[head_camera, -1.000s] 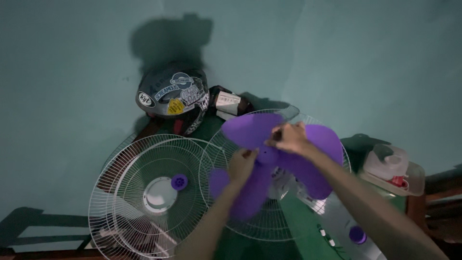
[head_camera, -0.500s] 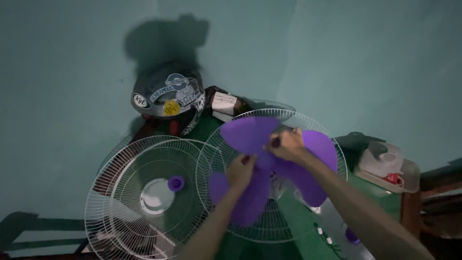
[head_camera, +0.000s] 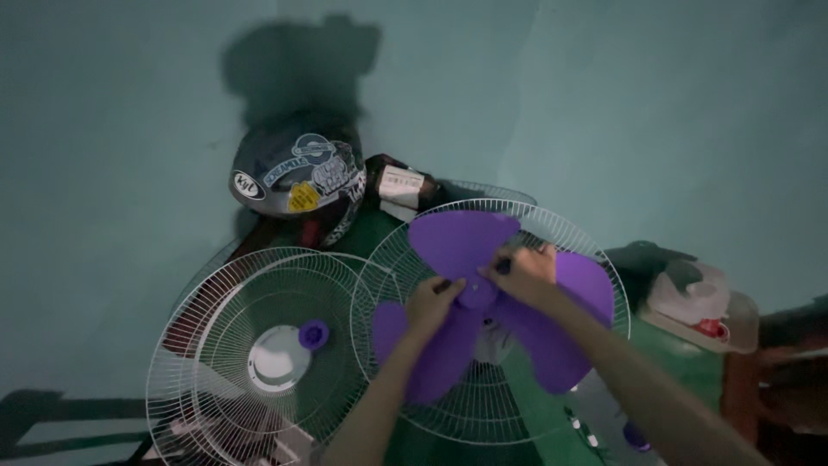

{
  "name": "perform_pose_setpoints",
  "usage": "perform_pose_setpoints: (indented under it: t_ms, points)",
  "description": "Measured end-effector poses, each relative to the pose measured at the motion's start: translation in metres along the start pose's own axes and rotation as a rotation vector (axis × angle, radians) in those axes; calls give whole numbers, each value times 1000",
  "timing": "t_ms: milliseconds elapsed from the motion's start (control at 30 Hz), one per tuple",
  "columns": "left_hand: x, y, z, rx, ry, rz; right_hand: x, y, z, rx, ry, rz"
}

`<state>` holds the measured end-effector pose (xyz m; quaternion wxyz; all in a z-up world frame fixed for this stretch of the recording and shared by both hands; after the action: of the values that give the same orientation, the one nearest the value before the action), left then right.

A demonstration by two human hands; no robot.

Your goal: The person assembles an electric fan by hand. They place a purple fan blade onto the motor hub, secure it with a nut, and then attach the front wire cage to complete the assembly.

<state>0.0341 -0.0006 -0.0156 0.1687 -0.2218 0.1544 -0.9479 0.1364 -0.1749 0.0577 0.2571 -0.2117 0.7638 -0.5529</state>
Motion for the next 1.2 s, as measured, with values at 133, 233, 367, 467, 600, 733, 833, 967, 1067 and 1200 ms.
perform_pose_setpoints:
  t_ms: [133, 233, 367, 467, 600, 733, 833, 967, 1067, 1200]
  points:
    - [-10, -5, 4, 52, 153, -59, 11, 7, -2, 33, 174, -143]
    - [-23, -2, -1, 106, 176, -174, 14, 2, -7, 33, 216, -58]
    - [-45, 0, -7, 63, 151, -245, 18, -2, -16, 45, 258, -28]
    - [-53, 1, -1, 78, 215, -357, 30, -7, -25, 13, 293, 63]
    - [-52, -3, 8, -72, 202, -368, 28, -7, -22, 55, 373, -108]
    - [-28, -2, 4, -159, 244, -172, 16, -4, -10, -94, 314, -209]
    - [-8, 1, -1, -217, 260, 3, -2, -4, -6, -91, 161, -279]
    - [18, 2, -4, -230, 139, 95, -18, -3, -9, 3, 59, -411]
    - [43, -10, 12, -321, 202, 274, -21, -8, -13, 29, 44, -436]
    - [110, -28, 32, -344, 567, 433, -9, -24, -21, 27, -28, -398]
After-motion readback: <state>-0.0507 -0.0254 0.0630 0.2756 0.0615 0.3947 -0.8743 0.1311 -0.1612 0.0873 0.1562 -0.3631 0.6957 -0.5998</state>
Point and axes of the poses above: each hand's wrist, its own x-axis away from the middle knuckle, its own y-axis out of the palm, z = x × y, the point moved 5 cm from there along -x, towards the middle knuckle, and after that the axes turned 8 degrees about -y, right-handed, at the moved point
